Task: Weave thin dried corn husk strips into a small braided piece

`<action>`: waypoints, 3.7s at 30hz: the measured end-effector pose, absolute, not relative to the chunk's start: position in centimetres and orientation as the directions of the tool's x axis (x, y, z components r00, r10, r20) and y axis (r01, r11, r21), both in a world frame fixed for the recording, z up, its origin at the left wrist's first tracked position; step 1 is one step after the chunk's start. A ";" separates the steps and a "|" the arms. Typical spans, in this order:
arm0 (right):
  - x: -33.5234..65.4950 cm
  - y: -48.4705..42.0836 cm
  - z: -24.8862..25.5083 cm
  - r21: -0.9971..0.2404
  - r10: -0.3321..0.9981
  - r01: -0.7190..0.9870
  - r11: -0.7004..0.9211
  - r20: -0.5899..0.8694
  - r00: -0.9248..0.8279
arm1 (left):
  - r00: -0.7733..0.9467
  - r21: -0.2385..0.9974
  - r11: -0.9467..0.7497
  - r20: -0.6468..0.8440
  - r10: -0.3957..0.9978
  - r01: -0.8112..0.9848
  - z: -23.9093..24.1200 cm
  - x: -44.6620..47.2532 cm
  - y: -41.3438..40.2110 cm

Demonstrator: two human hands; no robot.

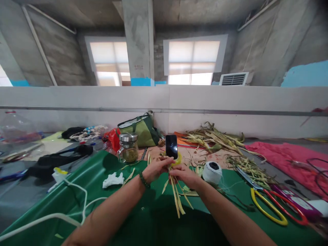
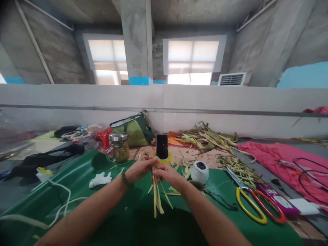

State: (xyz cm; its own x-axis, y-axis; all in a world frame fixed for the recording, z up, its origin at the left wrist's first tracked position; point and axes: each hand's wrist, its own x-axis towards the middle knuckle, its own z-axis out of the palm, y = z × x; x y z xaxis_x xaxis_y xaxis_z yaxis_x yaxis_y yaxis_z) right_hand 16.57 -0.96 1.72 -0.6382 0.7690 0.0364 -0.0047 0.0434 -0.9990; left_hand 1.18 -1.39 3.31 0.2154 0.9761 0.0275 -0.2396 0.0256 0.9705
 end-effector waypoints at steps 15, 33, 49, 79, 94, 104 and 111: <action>21.9 1.6 2.5 -0.680 0.516 0.503 0.533 -0.210 -0.830 | 0.506 0.929 -0.360 0.273 0.818 0.081 3.7 -2.4 -0.7; 18.6 0.7 0.3 -0.758 0.792 0.232 0.610 0.574 -0.206 | 0.441 0.987 -0.058 -0.014 0.897 0.149 0.2 0.7 -1.0; 17.7 1.1 -0.5 -0.891 0.884 0.022 0.453 0.446 -0.139 | 0.435 0.999 0.037 -0.032 0.900 -0.005 -0.3 1.2 -1.4; 18.1 -0.2 0.2 -0.840 0.828 0.085 0.536 0.504 -0.244 | 0.221 0.980 0.107 -0.068 0.973 -0.169 -0.2 1.5 -1.5; 18.0 -0.1 0.6 -0.935 0.914 -0.018 0.355 0.351 -0.205 | 0.258 0.984 0.120 -0.083 0.962 -0.131 0.2 1.7 -2.1; 18.3 -0.9 -0.3 -0.506 0.597 0.353 0.787 0.769 -0.229 | 0.147 0.912 0.136 -0.085 0.985 -0.388 0.0 1.1 -1.2; 18.4 -1.5 -0.5 -0.066 0.369 0.471 0.880 0.720 -0.588 | 0.156 0.964 0.053 -0.013 0.988 -0.260 0.3 0.7 -1.0</action>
